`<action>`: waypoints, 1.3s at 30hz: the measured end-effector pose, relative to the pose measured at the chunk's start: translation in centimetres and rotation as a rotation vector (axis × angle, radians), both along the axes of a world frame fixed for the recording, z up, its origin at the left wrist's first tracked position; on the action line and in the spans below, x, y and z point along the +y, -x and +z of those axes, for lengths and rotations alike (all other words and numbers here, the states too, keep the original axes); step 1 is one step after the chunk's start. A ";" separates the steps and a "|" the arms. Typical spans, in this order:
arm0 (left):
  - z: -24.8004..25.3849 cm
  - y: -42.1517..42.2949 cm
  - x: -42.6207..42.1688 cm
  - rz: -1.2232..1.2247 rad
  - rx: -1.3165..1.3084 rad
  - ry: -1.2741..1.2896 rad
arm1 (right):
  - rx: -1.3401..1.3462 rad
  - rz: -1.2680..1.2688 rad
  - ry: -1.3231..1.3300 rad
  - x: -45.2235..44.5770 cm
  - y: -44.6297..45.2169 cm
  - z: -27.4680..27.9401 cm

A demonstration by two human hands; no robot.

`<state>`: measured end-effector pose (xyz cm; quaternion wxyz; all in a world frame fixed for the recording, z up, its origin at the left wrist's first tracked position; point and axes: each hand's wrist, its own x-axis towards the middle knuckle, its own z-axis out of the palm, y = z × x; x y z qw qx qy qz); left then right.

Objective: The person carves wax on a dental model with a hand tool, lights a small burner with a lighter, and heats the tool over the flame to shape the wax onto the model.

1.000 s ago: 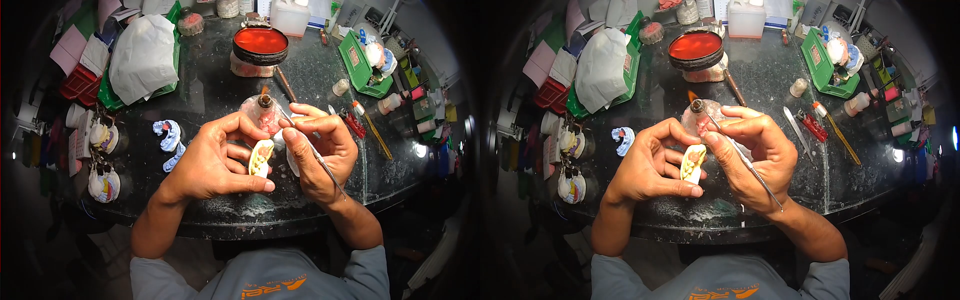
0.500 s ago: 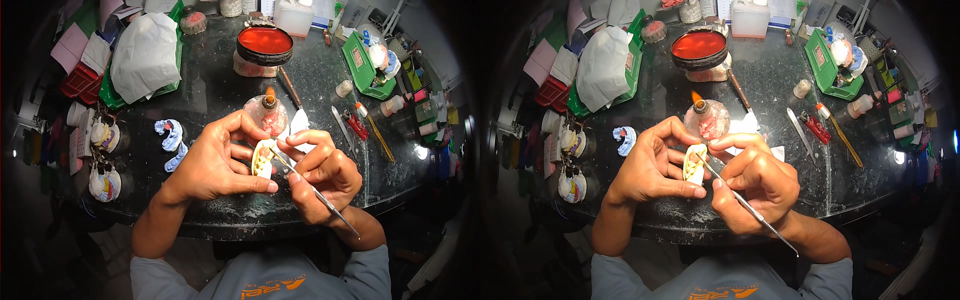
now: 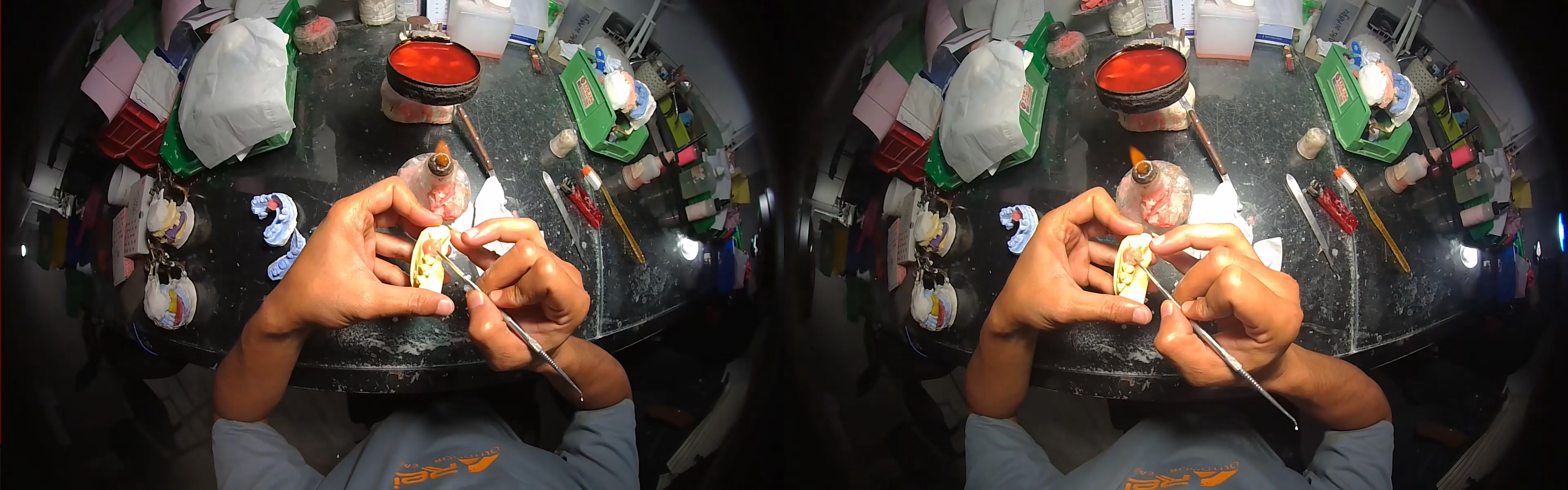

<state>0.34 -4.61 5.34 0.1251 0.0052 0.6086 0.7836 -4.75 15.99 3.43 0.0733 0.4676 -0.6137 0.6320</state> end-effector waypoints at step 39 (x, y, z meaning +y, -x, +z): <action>0.3 0.0 0.0 0.004 0.000 0.013 | 0.003 0.012 -0.007 0.2 0.2 0.2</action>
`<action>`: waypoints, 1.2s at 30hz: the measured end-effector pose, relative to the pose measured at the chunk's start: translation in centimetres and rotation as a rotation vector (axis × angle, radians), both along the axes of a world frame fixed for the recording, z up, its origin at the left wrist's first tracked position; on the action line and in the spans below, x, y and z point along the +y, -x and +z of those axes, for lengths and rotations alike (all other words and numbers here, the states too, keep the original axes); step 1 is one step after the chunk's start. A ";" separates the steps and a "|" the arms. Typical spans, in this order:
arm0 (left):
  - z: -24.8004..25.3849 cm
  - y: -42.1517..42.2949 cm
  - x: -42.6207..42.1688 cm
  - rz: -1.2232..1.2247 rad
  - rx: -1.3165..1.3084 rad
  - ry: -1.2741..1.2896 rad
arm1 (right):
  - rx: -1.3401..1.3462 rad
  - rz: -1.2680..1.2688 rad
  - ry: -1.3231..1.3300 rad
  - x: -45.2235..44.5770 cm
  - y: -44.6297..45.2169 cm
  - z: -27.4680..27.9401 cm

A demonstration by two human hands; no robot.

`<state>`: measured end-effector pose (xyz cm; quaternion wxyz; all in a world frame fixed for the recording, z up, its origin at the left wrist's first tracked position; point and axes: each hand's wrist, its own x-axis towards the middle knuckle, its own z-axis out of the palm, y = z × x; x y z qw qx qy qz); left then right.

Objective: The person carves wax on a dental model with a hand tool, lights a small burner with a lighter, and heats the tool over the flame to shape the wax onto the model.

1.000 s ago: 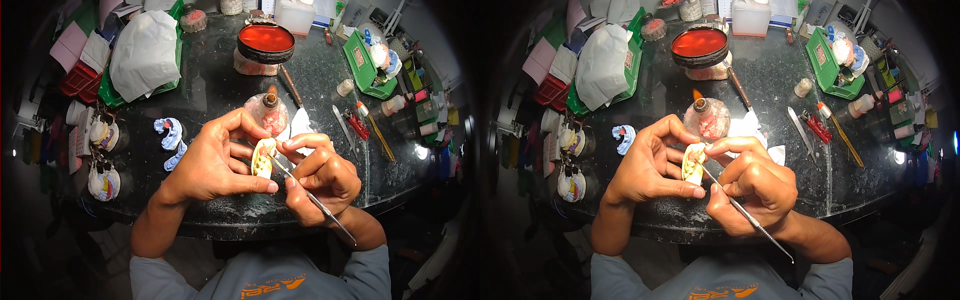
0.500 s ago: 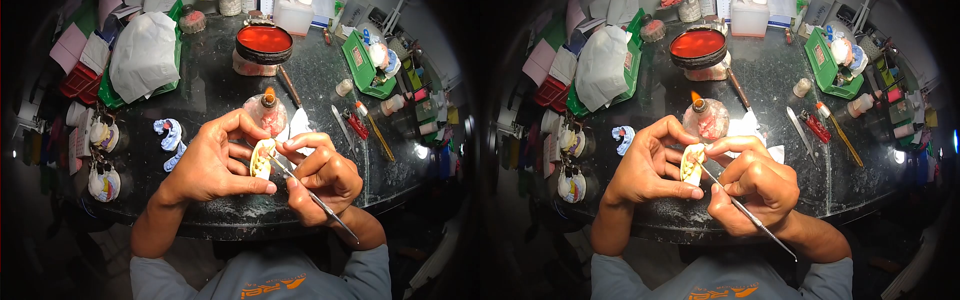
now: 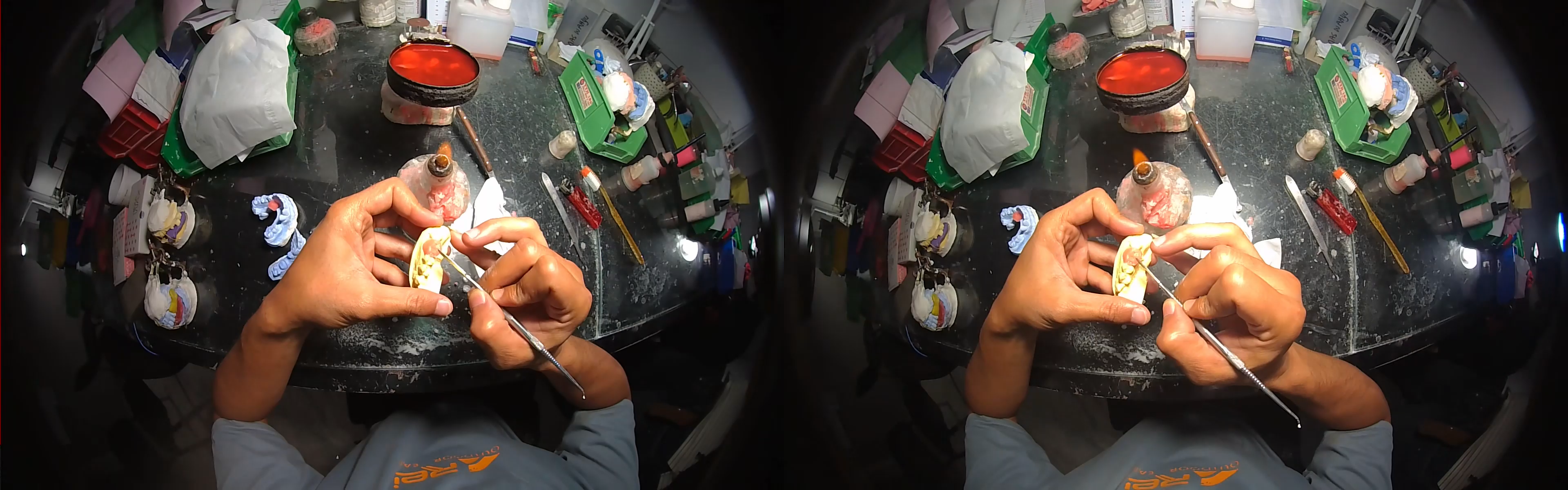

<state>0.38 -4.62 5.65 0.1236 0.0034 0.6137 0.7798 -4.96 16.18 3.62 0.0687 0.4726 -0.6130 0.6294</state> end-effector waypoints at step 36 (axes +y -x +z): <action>0.1 0.0 0.0 -0.004 0.006 0.019 | 0.017 -0.005 -0.012 0.0 0.0 0.0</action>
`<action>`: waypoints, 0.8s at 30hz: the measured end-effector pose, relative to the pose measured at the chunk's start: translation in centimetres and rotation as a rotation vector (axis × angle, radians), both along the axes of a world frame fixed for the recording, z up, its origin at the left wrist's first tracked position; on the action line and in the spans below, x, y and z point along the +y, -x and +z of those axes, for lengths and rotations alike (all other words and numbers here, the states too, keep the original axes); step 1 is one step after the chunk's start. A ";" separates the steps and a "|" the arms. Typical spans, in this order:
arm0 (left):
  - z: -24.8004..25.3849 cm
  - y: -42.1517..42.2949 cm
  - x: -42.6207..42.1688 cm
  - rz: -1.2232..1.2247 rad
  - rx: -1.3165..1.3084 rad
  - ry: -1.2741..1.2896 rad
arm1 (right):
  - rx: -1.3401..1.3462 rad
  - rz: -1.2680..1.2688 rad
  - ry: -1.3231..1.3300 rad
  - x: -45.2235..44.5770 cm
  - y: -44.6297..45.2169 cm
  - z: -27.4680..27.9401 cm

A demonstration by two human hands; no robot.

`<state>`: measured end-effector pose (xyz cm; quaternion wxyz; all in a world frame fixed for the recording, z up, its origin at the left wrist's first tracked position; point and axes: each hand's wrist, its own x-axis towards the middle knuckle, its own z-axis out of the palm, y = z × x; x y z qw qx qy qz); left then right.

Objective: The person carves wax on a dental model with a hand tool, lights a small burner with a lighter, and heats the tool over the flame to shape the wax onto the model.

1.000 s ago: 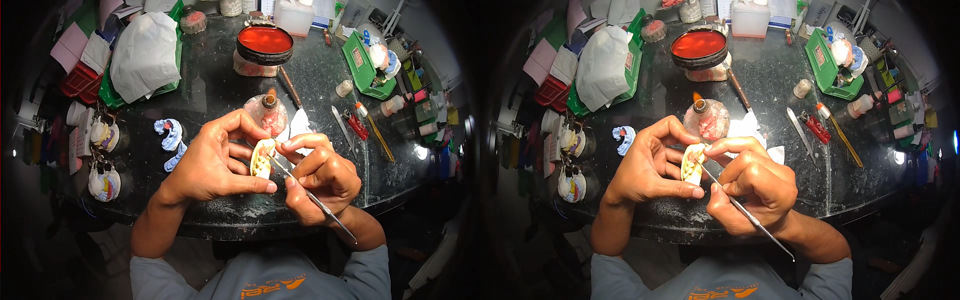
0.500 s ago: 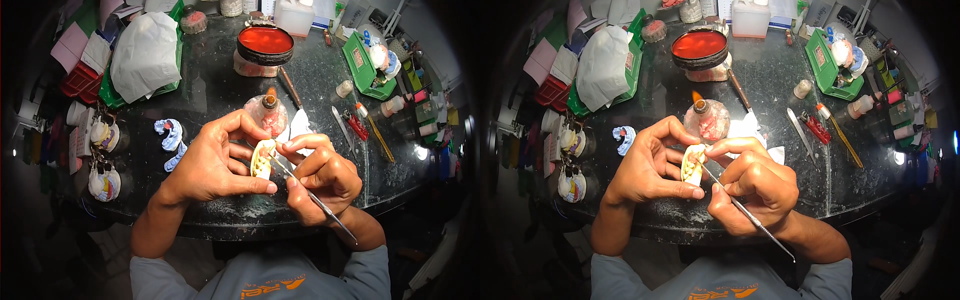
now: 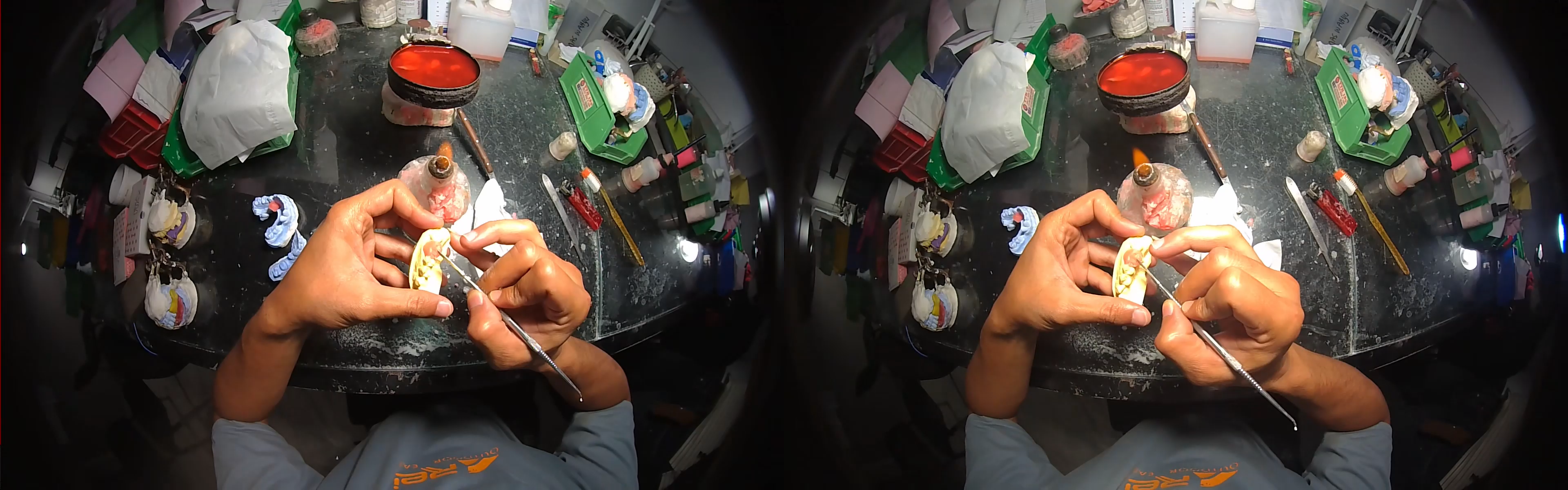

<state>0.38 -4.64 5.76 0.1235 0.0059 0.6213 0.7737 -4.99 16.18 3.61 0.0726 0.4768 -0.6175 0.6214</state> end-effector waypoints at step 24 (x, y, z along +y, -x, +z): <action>-0.1 0.4 -0.6 -0.051 -0.162 -0.215 | -0.105 -0.102 0.115 -0.2 -0.1 -0.2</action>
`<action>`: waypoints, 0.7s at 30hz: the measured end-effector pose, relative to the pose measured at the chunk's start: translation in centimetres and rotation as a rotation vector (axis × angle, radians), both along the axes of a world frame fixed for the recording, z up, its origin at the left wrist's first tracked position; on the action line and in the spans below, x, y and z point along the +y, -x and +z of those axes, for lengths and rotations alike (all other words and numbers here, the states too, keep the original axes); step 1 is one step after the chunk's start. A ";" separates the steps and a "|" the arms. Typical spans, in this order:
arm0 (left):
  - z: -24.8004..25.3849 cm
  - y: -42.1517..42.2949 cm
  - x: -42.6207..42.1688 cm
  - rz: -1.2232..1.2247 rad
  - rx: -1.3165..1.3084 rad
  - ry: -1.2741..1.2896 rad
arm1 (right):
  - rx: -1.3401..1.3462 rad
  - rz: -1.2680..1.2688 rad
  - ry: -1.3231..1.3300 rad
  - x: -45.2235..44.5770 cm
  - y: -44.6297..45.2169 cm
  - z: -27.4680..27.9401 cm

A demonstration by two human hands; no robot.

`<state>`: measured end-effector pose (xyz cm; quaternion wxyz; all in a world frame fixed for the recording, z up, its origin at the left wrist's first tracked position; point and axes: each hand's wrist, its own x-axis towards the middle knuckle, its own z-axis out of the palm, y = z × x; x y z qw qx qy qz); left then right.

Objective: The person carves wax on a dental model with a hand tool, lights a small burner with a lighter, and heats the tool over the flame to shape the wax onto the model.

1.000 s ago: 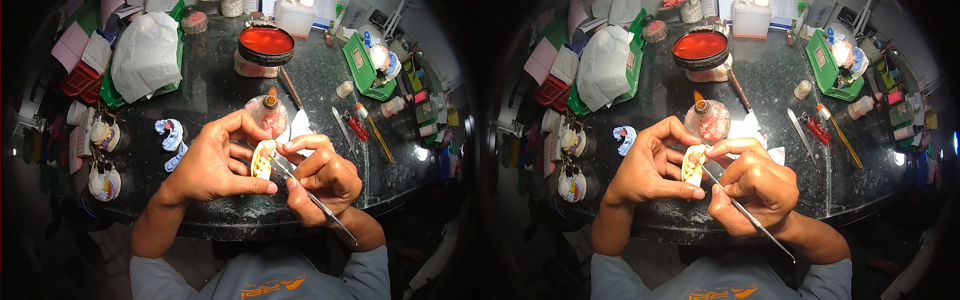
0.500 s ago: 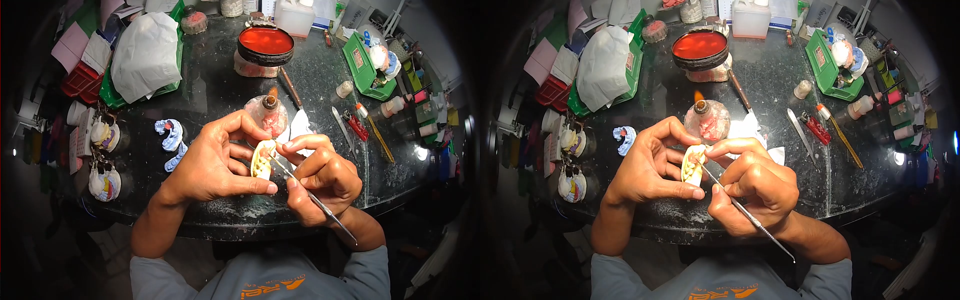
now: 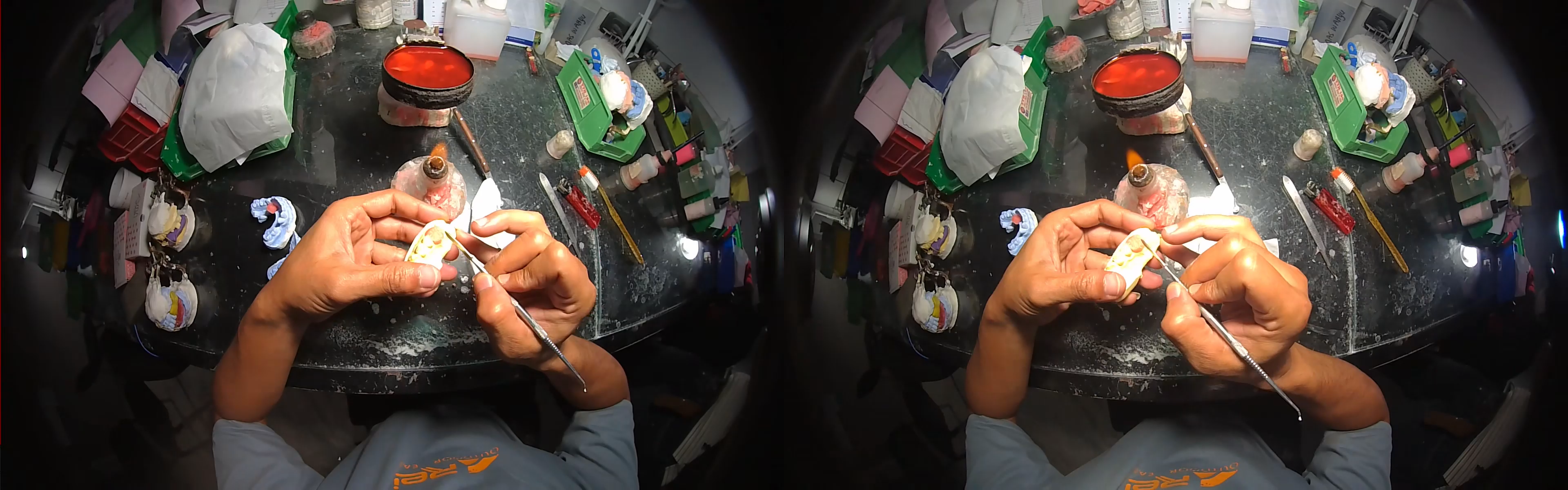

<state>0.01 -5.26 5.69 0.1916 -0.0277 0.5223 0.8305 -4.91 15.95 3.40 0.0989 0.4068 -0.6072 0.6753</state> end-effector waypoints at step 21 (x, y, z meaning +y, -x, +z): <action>0.3 -0.2 -0.2 0.052 0.100 0.158 | -0.150 -0.018 0.025 -0.3 1.3 -0.7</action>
